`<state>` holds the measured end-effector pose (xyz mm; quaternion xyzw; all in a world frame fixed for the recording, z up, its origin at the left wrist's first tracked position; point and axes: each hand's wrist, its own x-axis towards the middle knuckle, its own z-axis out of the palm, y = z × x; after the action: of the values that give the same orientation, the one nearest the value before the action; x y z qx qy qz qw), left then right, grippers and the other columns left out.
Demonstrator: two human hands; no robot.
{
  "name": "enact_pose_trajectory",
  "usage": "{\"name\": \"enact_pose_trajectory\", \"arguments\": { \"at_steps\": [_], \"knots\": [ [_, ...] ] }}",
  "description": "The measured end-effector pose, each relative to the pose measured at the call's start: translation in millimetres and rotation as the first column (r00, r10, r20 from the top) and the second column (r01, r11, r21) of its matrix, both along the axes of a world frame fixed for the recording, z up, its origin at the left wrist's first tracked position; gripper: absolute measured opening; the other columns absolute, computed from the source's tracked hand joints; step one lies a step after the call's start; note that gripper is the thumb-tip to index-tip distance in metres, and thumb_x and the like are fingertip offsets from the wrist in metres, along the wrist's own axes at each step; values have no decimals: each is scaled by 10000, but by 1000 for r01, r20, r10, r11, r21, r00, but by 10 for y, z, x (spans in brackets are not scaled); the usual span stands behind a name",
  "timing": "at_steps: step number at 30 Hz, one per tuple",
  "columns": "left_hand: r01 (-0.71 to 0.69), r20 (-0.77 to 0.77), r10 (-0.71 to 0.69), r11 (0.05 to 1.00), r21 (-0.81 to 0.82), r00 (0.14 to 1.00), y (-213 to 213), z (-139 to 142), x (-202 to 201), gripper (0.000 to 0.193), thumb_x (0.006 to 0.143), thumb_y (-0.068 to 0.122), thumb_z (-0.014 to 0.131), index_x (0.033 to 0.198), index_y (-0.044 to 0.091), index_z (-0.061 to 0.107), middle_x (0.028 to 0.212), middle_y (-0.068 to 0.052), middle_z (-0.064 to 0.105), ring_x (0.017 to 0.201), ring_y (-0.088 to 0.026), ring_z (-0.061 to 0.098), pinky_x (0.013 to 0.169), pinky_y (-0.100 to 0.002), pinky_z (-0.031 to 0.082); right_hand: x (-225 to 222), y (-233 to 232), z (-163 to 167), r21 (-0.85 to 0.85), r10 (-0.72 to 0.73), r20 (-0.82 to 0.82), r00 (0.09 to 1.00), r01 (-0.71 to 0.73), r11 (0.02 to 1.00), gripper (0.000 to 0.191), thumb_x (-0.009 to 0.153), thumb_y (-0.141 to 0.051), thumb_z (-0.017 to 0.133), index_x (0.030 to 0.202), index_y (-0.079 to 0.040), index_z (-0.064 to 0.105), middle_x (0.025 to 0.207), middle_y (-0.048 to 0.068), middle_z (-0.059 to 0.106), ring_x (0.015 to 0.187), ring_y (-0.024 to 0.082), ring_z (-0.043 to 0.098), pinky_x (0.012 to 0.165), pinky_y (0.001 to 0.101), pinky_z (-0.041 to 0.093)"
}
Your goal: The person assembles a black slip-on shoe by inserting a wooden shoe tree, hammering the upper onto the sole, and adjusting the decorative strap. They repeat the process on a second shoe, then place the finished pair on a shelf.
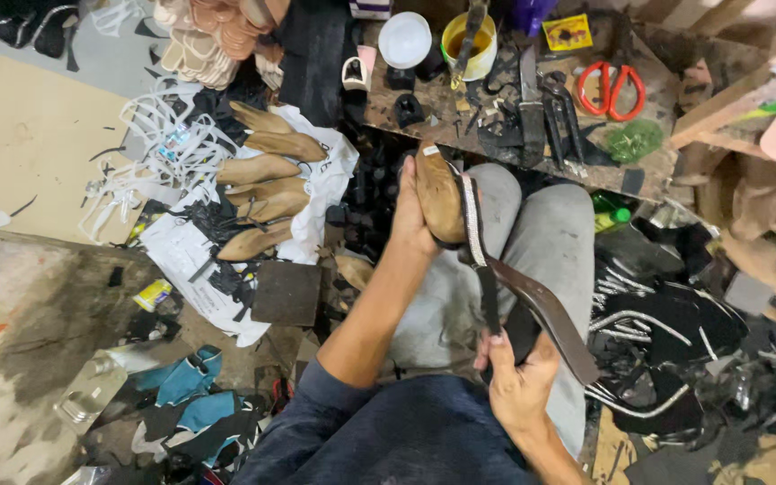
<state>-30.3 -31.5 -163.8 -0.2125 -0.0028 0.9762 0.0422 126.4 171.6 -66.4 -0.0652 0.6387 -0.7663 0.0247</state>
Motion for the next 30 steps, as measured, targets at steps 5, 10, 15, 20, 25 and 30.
{"name": "enact_pose_trajectory", "arguments": {
  "at_steps": [5,10,15,20,25,30],
  "knots": [
    [-25,42,24,999,21,999,-76,-99,72,783,928,760,514,1044,-10,596,906,-197,668,827,-392,664,754,-510,593,37,145,-131,-558,-223,-342,913,-6,830,308,1056,-380,618,1160,-103,532,911,95,628,756,202,636,687,380,577],
    [-19,-109,-2,981,-194,994,43,11,99,708,933,771,497,1073,85,602,898,-143,673,783,-314,682,700,-499,579,161,221,-975,250,-40,-59,997,54,967,200,1013,-244,627,1014,-46,596,740,51,636,585,156,613,551,300,516],
    [36,-264,-117,955,-295,957,-53,208,372,854,995,764,490,1260,-42,583,981,-151,671,858,-301,683,780,-410,574,269,1262,-1321,584,93,11,996,-82,808,263,839,-180,730,1052,-30,694,715,95,631,609,235,575,578,368,456],
    [-46,-396,-219,827,-560,892,144,462,466,855,964,674,549,1399,-61,509,1311,-174,635,1154,-306,662,1040,-429,537,-167,1519,-708,642,387,-349,853,-84,762,572,847,-423,712,1236,-47,526,1188,180,502,1092,312,547,932,413,443],
    [-137,-493,-250,771,-622,833,883,1032,749,911,954,656,579,1509,-46,406,1502,-229,523,1385,-337,552,1203,-448,434,-285,559,-152,478,247,-566,787,69,876,778,880,-367,726,1451,4,350,1621,267,269,1451,468,359,1170,503,318],
    [122,-621,-323,931,-343,714,488,1415,540,945,1014,746,362,1549,-30,446,1453,-253,585,1269,-381,629,1110,-492,501,-96,212,-18,286,-45,-447,893,190,939,617,913,-99,671,1496,-61,472,1559,314,415,1379,469,509,1133,489,454]
  ]
}}
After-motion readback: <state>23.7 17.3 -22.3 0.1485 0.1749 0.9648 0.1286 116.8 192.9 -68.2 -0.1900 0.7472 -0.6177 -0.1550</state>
